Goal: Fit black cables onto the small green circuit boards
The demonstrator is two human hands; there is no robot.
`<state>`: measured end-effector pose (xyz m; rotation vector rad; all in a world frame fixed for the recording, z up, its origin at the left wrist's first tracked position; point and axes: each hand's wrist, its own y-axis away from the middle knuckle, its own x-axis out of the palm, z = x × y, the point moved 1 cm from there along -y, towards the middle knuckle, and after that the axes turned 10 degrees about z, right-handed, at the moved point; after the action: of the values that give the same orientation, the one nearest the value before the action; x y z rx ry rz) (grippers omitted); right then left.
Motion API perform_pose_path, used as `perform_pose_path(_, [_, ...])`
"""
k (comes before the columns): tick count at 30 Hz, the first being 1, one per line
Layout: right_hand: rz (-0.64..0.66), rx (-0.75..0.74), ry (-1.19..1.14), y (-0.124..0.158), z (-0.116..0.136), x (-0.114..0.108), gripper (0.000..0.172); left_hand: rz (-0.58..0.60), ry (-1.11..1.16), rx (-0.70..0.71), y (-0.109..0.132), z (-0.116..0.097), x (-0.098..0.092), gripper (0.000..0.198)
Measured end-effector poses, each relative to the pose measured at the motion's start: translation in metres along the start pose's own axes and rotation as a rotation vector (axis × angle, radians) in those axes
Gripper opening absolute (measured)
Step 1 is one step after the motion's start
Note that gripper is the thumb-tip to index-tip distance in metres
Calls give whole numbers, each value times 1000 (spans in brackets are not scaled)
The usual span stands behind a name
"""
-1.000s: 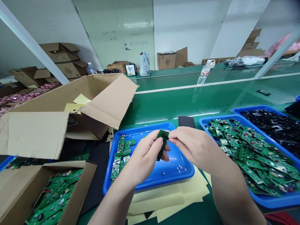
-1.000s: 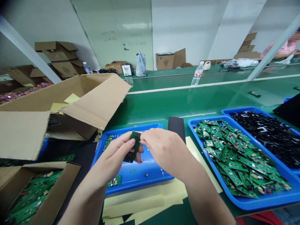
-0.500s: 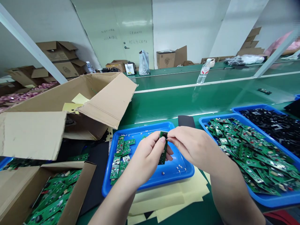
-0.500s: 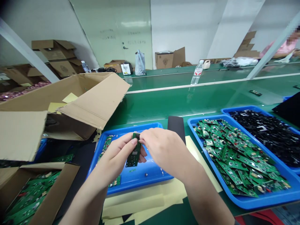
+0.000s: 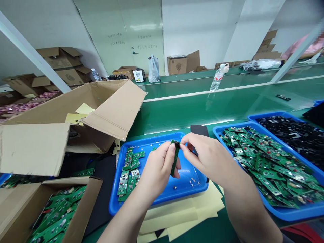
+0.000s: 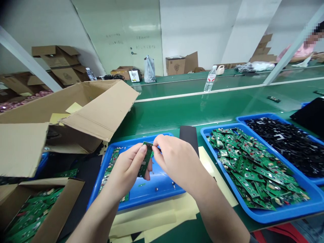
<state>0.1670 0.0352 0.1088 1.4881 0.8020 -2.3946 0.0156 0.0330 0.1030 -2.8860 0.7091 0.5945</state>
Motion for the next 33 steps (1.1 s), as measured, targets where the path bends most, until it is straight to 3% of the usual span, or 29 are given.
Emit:
perform_pose_path(5, [1,6,25,2,-3,0,18,47,-16,-20,-1,0,-3,39])
perform_pose_path(14, [-29,-119,149,2,-3,-2,24,220,27,-50,0,1,-9,39])
perform_pose_path(22, [-185,-185,118,-1,2,-1,26,300,41,-78,2,0,-15,38])
perform_pose_path(24, [-241,-190,65,-2,1,-2,37,317,51,-98,2,0,-14,38])
perform_pose_path(26, [-365,-192,17,-2,-3,-4,50,294,36,-67,3,0,-13,39])
perform_pose_path(28, [-536,-167,-61,-1,-8,-7,53,194,-31,1,3,1,-14,43])
perform_pose_path(31, [-714,-65,-237,6,-14,-12,37,38,-113,61,2,2,-16,42])
perform_pose_path(33, [-669,-17,-321,11,-11,-14,20,9,-133,81,2,3,-17,41])
